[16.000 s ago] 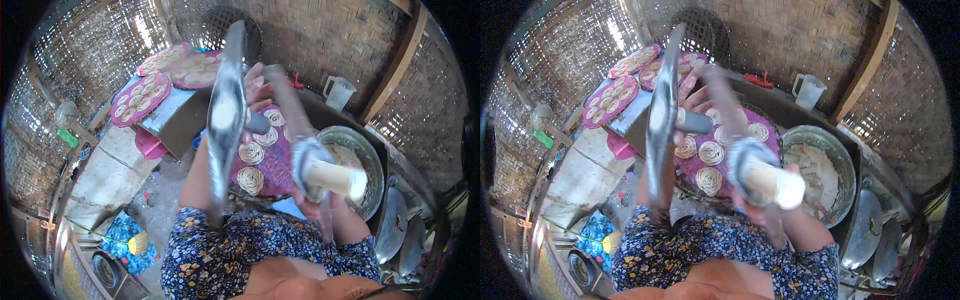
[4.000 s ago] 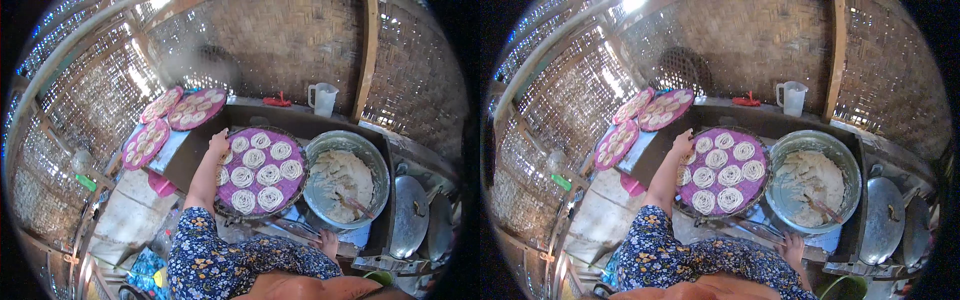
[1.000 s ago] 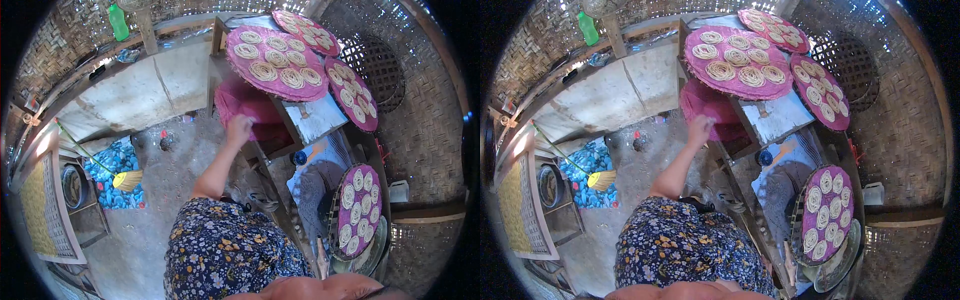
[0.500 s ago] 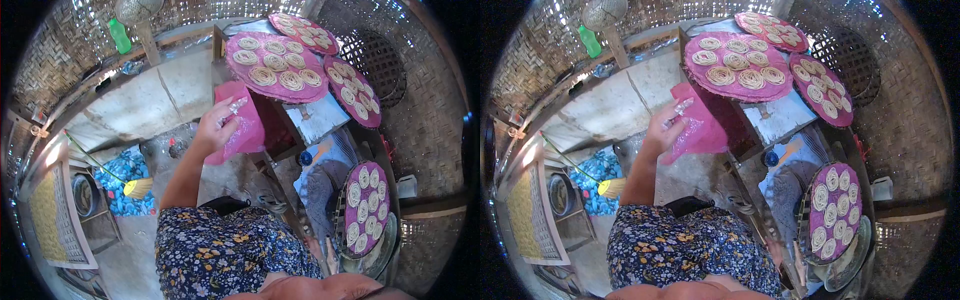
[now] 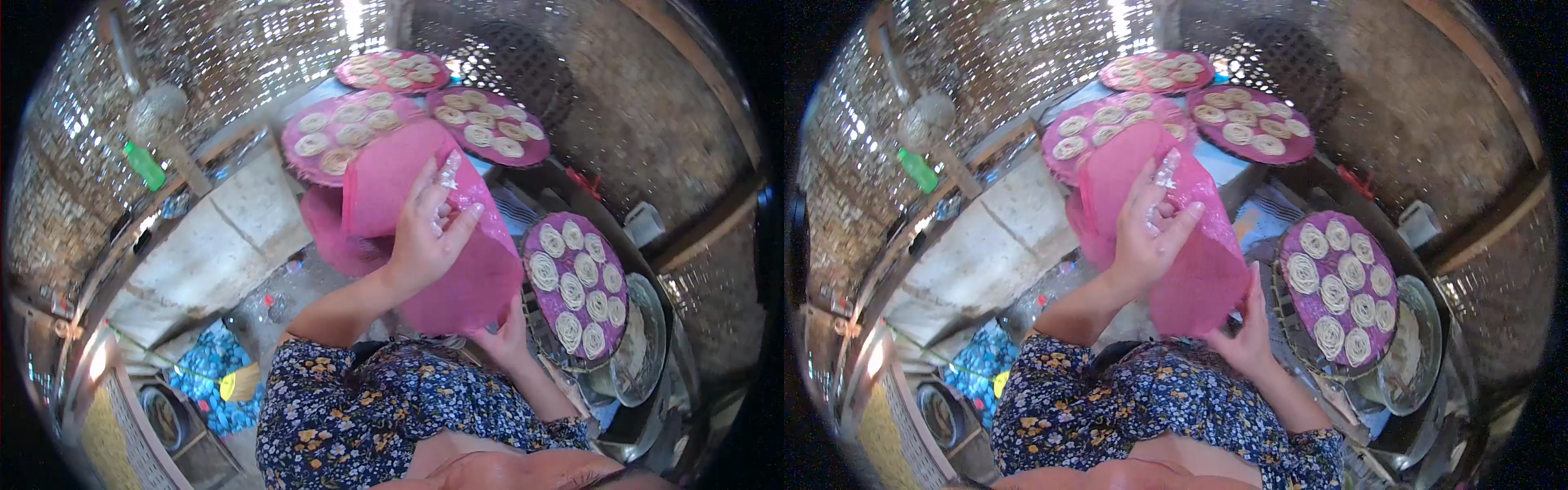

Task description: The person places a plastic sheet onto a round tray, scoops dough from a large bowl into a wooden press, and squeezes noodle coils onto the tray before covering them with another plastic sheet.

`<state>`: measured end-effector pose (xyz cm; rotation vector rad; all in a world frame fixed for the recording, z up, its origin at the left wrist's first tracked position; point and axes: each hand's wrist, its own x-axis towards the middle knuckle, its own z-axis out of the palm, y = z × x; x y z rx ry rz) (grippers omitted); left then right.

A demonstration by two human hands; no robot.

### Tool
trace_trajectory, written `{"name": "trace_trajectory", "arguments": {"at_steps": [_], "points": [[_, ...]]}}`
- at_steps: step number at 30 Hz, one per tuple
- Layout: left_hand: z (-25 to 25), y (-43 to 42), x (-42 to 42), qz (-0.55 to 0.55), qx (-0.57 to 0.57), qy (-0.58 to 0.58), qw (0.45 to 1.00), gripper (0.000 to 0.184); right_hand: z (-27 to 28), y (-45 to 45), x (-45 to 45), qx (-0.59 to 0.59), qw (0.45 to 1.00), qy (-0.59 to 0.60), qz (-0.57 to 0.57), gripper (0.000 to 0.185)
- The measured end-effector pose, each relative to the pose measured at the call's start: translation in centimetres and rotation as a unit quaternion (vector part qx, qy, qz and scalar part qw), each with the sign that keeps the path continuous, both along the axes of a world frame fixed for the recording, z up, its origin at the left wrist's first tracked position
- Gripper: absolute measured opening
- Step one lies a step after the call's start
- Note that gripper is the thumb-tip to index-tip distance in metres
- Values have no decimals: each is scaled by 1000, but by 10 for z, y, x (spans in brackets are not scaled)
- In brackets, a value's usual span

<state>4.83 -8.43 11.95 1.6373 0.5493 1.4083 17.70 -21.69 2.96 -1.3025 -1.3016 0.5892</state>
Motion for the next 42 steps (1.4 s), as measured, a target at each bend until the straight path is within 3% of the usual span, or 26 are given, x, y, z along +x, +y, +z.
{"name": "trace_trajectory", "arguments": {"at_steps": [1,4,5,7,11,14,15,17,18,19,22,24,26,28,29,31,32,33,34,35,36,38,40,42], "points": [[-1,2,9,-17,21,-19,999,54,3,0,2,4,997,68,-37,109],[-3,9,27,-53,67,-56,995,58,23,-13,22,30,995,74,-58,110],[1,5,30,-59,74,-54,994,58,19,-18,36,107,993,43,-1,103],[0,-7,44,-80,85,-50,992,59,39,-35,34,150,986,-63,-37,97],[-5,-44,61,-111,125,-12,986,58,59,-53,33,173,932,-247,-203,82],[-13,-57,63,-141,161,12,977,59,70,-64,43,93,954,-227,-174,73],[-14,-58,66,-167,146,-21,975,58,79,-60,40,144,939,-230,-210,59],[-23,-50,69,-161,148,-37,975,63,96,-62,49,129,933,-270,-199,50],[-28,-43,68,-148,151,-45,976,66,105,-61,51,125,931,-291,-184,46],[-35,-44,68,-142,120,-69,980,81,117,-63,49,116,932,-281,-198,31],[-91,-31,78,157,337,-34,928,96,141,-82,57,102,924,-298,-215,24],[-119,-40,76,203,400,45,893,101,154,-95,61,65,940,-241,-231,17],[-199,-57,75,77,176,75,979,103,150,-96,68,33,954,-177,-239,16],[-251,-72,75,-53,-58,54,995,94,147,-89,74,22,962,-135,-238,16],[-248,-79,79,-106,-202,5,974,88,145,-85,78,31,964,-125,-233,16],[-239,-88,80,-207,-466,-97,855,77,142,-76,79,53,970,-81,-223,18],[-257,-81,76,-179,-282,74,940,67,140,-73,81,54,975,-49,-211,17],[-289,-69,70,-138,-80,244,956,58,138,-73,87,55,978,-15,-199,17],[-273,-67,67,-90,127,399,904,50,137,-72,90,56,980,17,-189,17],[-257,-69,71,-182,-56,253,948,42,138,-70,92,64,977,45,-197,17],[-207,-76,74,-241,-230,73,940,36,137,-69,99,63,976,70,-198,17],[-207,-57,79,-393,-480,-107,777,37,134,-71,120,59,969,122,-205,18],[-191,-43,92,-305,-531,-204,764,28,138,-74,136,90,949,181,-243,20],[-197,-10,110,-220,-331,-190,898,26,140,-84,162,76,932,121,-332,24]]}}
